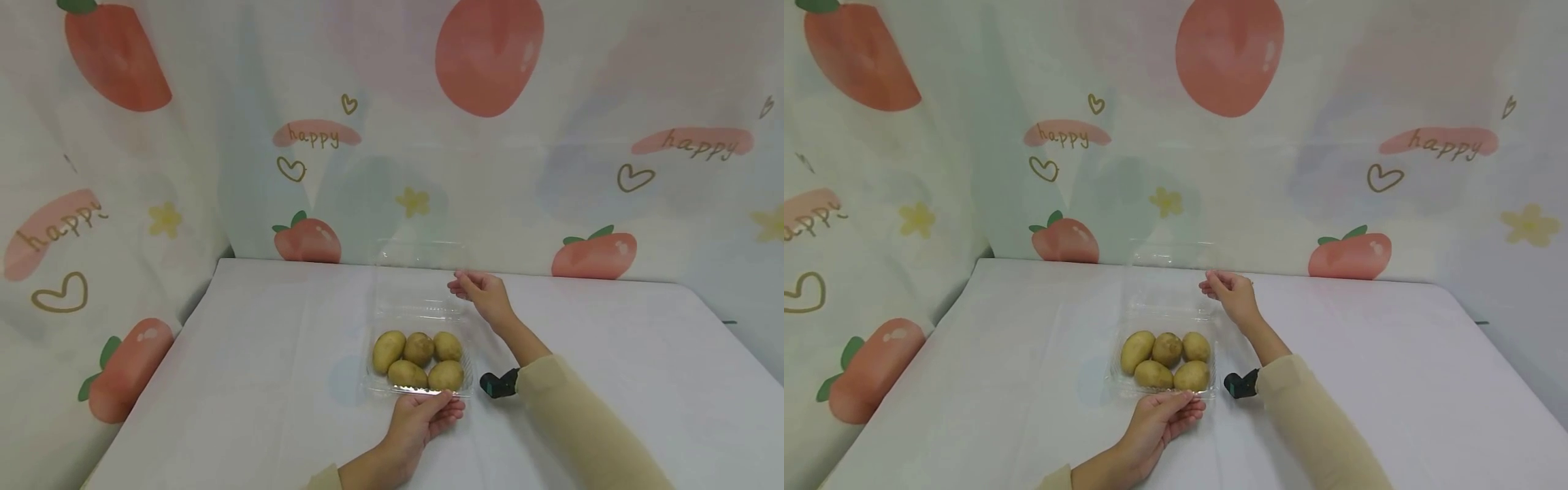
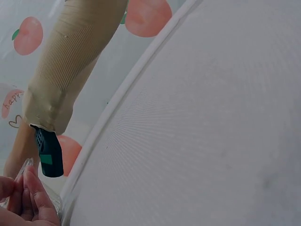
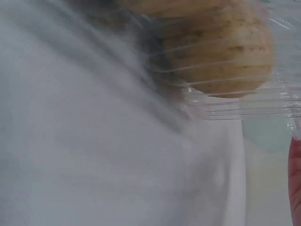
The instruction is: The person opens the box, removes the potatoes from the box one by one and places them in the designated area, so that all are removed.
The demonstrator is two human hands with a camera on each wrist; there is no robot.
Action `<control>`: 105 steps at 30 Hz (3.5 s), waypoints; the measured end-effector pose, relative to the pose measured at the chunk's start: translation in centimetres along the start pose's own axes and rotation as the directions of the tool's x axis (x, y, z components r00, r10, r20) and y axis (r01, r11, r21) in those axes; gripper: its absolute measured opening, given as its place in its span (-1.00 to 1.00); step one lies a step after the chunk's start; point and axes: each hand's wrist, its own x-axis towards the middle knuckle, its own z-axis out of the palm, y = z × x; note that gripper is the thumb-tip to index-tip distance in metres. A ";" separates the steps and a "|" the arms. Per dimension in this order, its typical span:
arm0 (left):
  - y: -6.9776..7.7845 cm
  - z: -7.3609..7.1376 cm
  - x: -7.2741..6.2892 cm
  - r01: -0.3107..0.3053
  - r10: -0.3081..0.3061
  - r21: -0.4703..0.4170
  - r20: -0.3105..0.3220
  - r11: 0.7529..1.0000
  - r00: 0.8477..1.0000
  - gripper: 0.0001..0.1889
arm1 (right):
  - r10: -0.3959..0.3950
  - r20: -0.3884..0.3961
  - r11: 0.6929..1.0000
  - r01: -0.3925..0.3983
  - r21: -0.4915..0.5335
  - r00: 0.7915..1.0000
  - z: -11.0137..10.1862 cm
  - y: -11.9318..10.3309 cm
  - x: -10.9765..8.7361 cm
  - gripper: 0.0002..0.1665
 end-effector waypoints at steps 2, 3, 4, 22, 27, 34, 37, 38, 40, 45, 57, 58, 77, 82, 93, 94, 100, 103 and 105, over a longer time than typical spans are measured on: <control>0.0 0.0 0.0 0.001 -0.001 0.000 -0.001 1.000 1.000 -0.69 | 0.019 0.003 1.000 -0.019 0.014 1.000 0.1 0.4 -0.3 -0.49; 0.0 0.0 0.0 0.000 0.000 0.000 0.001 1.000 1.000 -0.69 | 0.025 0.007 1.000 -0.025 0.014 1.000 0.2 0.6 -0.5 -0.48; 0.0 0.1 0.0 -0.003 0.003 -0.001 0.004 1.000 1.000 -0.69 | 0.030 0.012 0.999 -0.030 0.014 0.999 0.2 0.8 -0.6 -0.48; 0.0 0.1 -0.1 -0.010 0.010 -0.020 -0.001 1.000 1.000 -0.69 | 0.190 0.053 0.974 -0.182 -0.133 0.980 0.5 2.0 -2.2 -0.42; 0.0 0.0 0.1 -0.022 0.023 -0.024 0.009 0.999 1.000 -0.68 | 0.212 0.075 0.975 -0.207 -0.079 0.974 0.5 1.9 -2.3 -0.40; -0.1 -0.1 0.1 -0.030 0.031 -0.021 0.021 0.999 0.999 -0.68 | 0.215 0.068 0.975 -0.210 -0.072 0.974 0.5 1.9 -2.4 -0.41; 0.0 -0.1 0.0 -0.025 0.026 -0.021 0.023 0.999 0.999 -0.68 | 0.213 0.063 0.975 -0.208 -0.076 0.975 0.6 1.9 -2.4 -0.39; 0.0 -0.1 0.0 -0.022 0.023 -0.022 0.021 1.000 1.000 -0.68 | 0.211 0.060 0.975 -0.206 -0.081 0.976 0.6 1.9 -2.4 -0.39; 0.1 0.0 0.0 -0.015 0.016 -0.024 0.019 1.000 1.000 -0.68 | 0.205 0.053 0.976 -0.200 -0.088 0.977 0.6 1.9 -2.4 -0.37; 0.1 0.1 0.1 -0.002 0.003 -0.027 0.017 1.000 1.000 -0.70 | 0.177 0.049 0.982 -0.174 -0.072 0.983 0.6 1.5 -2.6 -0.39; 0.1 0.0 0.1 0.001 0.000 -0.037 0.024 0.999 1.000 -0.70 | 0.178 0.089 0.974 -0.162 -0.157 0.980 -1.3 0.6 -4.1 -0.38; 0.1 0.0 0.1 0.000 0.001 -0.039 0.025 0.999 1.000 -0.70 | 0.188 0.097 0.971 -0.170 -0.168 0.977 -1.6 0.6 -4.4 -0.38; 0.1 0.1 -0.4 0.029 -0.036 0.078 0.089 0.997 0.995 -0.68 | 0.293 0.174 0.952 -0.303 0.036 0.940 -4.2 0.6 -8.6 -0.27; 2.3 -0.1 -0.8 -0.004 -0.044 0.185 0.250 0.983 0.967 -0.69 | 0.288 0.178 0.952 -0.302 0.056 0.941 -4.2 0.7 -9.3 -0.31; 11.3 -5.8 -0.2 -0.420 0.388 0.444 0.167 0.791 0.906 -0.69 | 0.333 0.108 0.935 -0.342 0.089 0.937 -4.2 1.0 -10.2 -0.34; 11.4 -6.3 -0.1 -0.409 0.418 0.467 0.090 0.784 0.904 -0.70 | 0.334 0.109 0.934 -0.344 0.093 0.936 -4.1 1.0 -10.2 -0.33; 9.6 -9.2 0.4 -0.273 0.418 0.469 -0.239 0.840 0.876 -0.67 | 0.304 0.136 0.947 -0.315 0.066 0.943 -3.8 0.5 -9.9 -0.32; 8.5 -10.0 0.5 -0.245 0.379 0.409 -0.288 0.879 0.879 -0.64 | 0.277 0.144 0.956 -0.287 0.055 0.950 -3.6 0.0 -9.4 -0.33; 8.0 -10.3 0.5 -0.229 0.348 0.371 -0.297 0.900 0.889 -0.62 | 0.258 0.148 0.962 -0.268 0.051 0.955 -3.3 -0.4 -9.1 -0.35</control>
